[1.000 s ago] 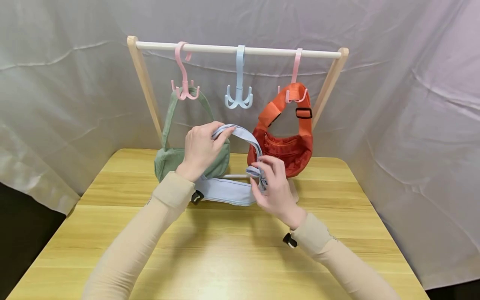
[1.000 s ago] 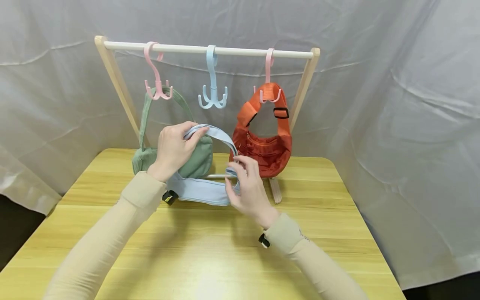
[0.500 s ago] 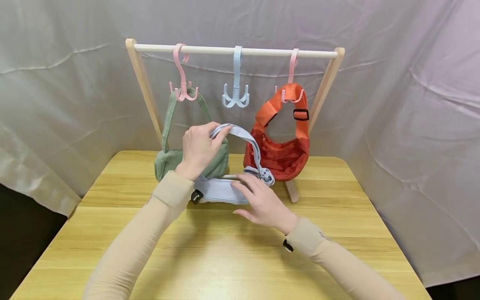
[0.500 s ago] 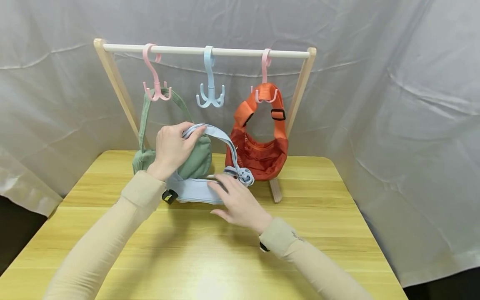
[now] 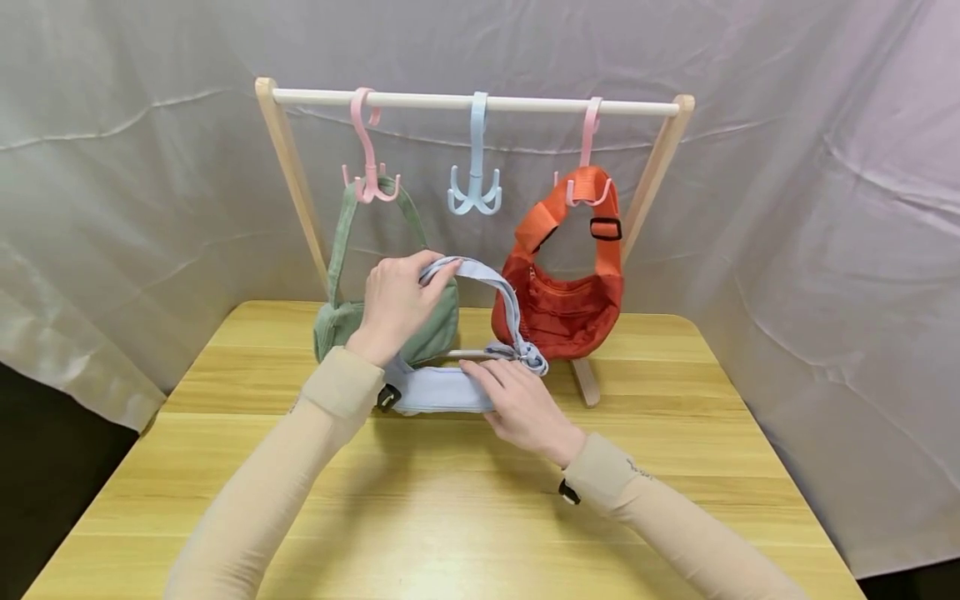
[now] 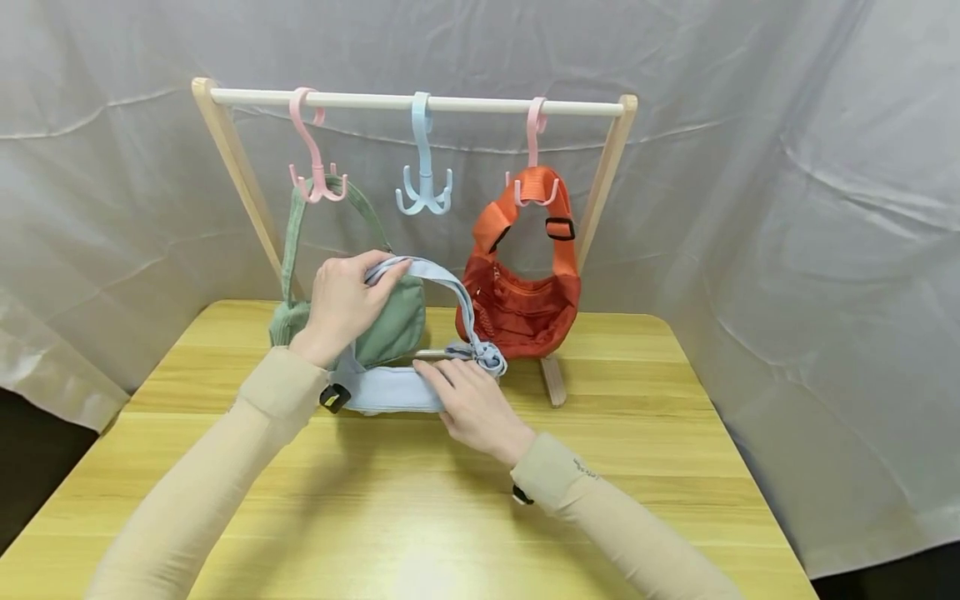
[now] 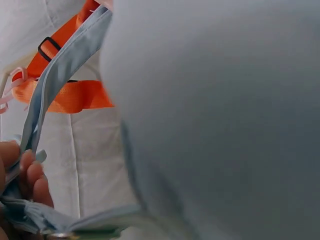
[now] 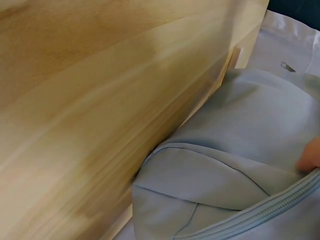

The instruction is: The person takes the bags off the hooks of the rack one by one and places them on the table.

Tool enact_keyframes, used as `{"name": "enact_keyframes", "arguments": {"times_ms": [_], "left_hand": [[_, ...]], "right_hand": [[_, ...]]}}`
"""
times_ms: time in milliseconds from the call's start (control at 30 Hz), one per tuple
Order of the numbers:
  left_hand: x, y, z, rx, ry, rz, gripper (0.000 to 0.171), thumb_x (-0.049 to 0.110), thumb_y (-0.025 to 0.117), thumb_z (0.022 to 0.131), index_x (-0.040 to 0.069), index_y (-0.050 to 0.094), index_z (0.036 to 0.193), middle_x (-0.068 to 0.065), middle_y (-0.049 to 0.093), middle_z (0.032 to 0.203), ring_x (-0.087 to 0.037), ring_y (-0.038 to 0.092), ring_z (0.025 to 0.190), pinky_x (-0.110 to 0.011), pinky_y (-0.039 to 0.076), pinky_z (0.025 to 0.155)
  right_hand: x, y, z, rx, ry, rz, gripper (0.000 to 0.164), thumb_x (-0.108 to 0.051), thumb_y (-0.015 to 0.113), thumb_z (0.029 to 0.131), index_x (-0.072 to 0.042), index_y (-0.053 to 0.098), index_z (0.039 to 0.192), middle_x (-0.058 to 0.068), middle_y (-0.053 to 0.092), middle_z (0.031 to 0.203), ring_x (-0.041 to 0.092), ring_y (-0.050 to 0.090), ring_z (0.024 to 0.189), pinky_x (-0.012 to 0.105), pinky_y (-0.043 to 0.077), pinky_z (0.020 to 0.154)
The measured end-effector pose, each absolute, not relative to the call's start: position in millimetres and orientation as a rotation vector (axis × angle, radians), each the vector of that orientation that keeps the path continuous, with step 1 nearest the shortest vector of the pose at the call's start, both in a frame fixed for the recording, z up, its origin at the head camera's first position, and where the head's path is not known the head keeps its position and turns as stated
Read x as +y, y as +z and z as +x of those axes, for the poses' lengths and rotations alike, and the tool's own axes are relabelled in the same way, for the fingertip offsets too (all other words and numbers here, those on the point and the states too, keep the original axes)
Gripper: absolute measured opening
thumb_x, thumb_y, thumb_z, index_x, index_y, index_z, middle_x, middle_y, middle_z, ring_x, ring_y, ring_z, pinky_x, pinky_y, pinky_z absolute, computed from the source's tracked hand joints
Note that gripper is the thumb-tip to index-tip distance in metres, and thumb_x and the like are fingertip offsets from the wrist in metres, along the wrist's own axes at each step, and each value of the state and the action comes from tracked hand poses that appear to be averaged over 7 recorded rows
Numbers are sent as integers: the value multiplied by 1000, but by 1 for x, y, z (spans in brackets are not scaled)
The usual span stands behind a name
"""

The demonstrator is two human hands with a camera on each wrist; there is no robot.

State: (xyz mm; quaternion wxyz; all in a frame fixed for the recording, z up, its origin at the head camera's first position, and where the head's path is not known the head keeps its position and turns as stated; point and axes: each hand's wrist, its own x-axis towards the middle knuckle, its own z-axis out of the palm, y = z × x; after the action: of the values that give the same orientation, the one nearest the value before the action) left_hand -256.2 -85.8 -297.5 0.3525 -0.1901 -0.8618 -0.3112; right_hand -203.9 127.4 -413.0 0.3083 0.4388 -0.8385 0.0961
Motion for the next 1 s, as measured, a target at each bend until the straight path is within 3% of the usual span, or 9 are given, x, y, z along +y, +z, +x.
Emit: {"name": "enact_keyframes", "arguments": {"times_ms": [233, 400, 500, 633, 767, 1000], "left_hand": [[-95, -305, -259, -2395, -799, -629, 29, 33, 62, 100, 12, 74, 116, -7, 76, 107, -29, 72, 92, -49, 55, 80], [-103, -312, -257, -2502, -782, -704, 39, 33, 57, 103, 13, 63, 136, -8, 67, 129, -30, 69, 100, -49, 55, 85], [-107, -317, -254, -2541, -755, -746, 46, 32, 57, 103, 12, 55, 144, -11, 59, 140, -32, 64, 116, -51, 52, 98], [-111, -324, -248, -2549, -749, -792, 49, 30, 58, 102, 8, 52, 146, -15, 51, 149, -35, 49, 138, -51, 40, 115], [-114, -333, -241, -2546, -781, -846, 49, 33, 56, 103, 9, 52, 146, -14, 49, 151, -35, 46, 140, -52, 38, 117], [-119, -354, -224, -2565, -856, -1028, 49, 41, 53, 104, 12, 55, 144, -7, 53, 149, -27, 53, 136, -47, 44, 113]], "right_hand": [[129, -414, -205, -2124, 292, 1143, 69, 4, 79, 63, -6, 60, 129, 7, 70, 109, 24, 67, 99, 35, 55, 88], [131, -410, -203, -2111, 330, 1152, 63, 6, 77, 63, -6, 62, 124, 6, 70, 104, 21, 67, 94, 33, 55, 83], [131, -406, -201, -2107, 373, 1161, 63, 9, 76, 62, -6, 63, 122, 5, 70, 101, 20, 67, 91, 32, 56, 81], [131, -400, -198, -2125, 419, 1150, 64, 12, 72, 59, -6, 64, 119, 4, 70, 99, 19, 66, 89, 33, 56, 80], [131, -398, -195, -2158, 467, 1115, 66, 14, 68, 56, -7, 65, 117, 4, 71, 98, 19, 66, 89, 33, 55, 80], [134, -393, -192, -2201, 599, 1019, 65, 19, 59, 57, -6, 67, 116, 7, 73, 107, 22, 71, 100, 37, 58, 85]]}}
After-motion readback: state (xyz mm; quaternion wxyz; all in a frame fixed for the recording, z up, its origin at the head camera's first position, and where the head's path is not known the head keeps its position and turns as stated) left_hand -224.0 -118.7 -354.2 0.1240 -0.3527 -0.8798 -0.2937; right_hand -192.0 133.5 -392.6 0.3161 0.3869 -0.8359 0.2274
